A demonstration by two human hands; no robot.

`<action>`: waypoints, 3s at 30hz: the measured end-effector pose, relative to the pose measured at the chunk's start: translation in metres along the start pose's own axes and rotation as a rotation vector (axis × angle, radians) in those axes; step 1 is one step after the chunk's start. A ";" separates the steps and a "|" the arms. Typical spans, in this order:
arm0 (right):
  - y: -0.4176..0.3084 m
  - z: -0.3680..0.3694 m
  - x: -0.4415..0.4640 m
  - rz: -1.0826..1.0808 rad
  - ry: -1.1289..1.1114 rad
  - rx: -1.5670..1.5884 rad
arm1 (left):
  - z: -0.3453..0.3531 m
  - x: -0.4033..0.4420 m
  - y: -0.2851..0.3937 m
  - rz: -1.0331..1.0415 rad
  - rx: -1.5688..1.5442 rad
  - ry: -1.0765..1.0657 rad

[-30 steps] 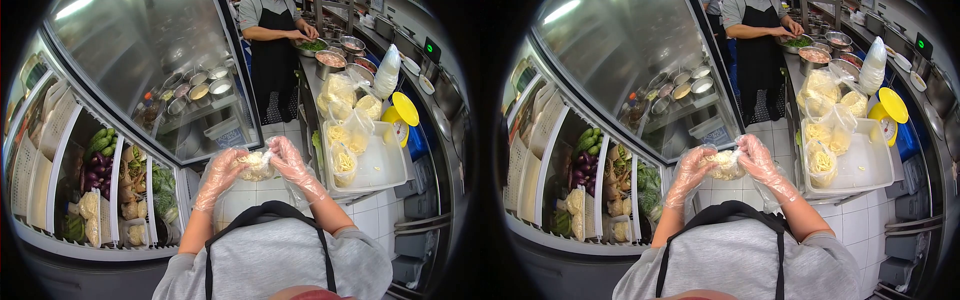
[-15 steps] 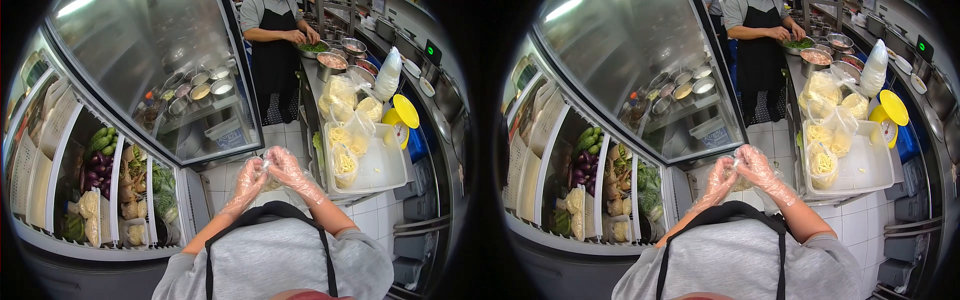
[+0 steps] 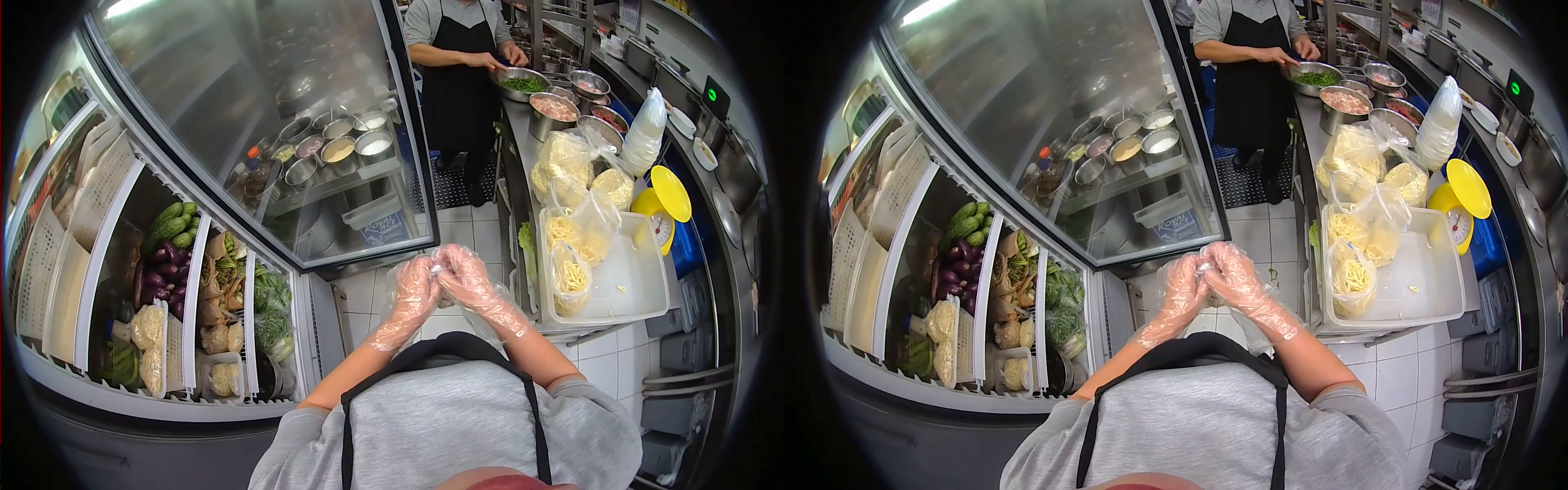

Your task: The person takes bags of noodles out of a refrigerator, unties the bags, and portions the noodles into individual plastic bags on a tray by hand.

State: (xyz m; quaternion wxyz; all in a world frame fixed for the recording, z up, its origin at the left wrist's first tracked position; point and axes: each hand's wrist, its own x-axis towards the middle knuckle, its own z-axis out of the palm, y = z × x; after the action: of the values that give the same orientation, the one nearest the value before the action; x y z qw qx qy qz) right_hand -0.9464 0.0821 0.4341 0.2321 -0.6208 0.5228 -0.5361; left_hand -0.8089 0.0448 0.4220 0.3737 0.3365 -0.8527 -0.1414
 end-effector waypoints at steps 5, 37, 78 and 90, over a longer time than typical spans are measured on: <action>0.003 -0.001 0.005 -0.011 -0.058 0.014 | 0.002 -0.007 -0.021 -0.220 -0.571 -0.155; 0.006 -0.012 0.015 0.122 -0.106 0.336 | -0.026 0.018 -0.006 -0.380 -0.771 -0.379; -0.034 0.015 0.044 0.298 -0.082 1.044 | -0.074 0.027 -0.001 -0.488 -1.169 -0.143; 0.007 0.029 0.041 0.448 -0.293 0.682 | -0.060 -0.009 -0.043 -0.654 -1.279 0.088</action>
State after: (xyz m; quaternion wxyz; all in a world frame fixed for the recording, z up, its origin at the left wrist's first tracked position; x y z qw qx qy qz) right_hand -0.9275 0.0349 0.4365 0.6062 -0.4494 0.3990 -0.5210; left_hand -0.7398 0.0199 0.4369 0.4702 0.2953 -0.4428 -0.7040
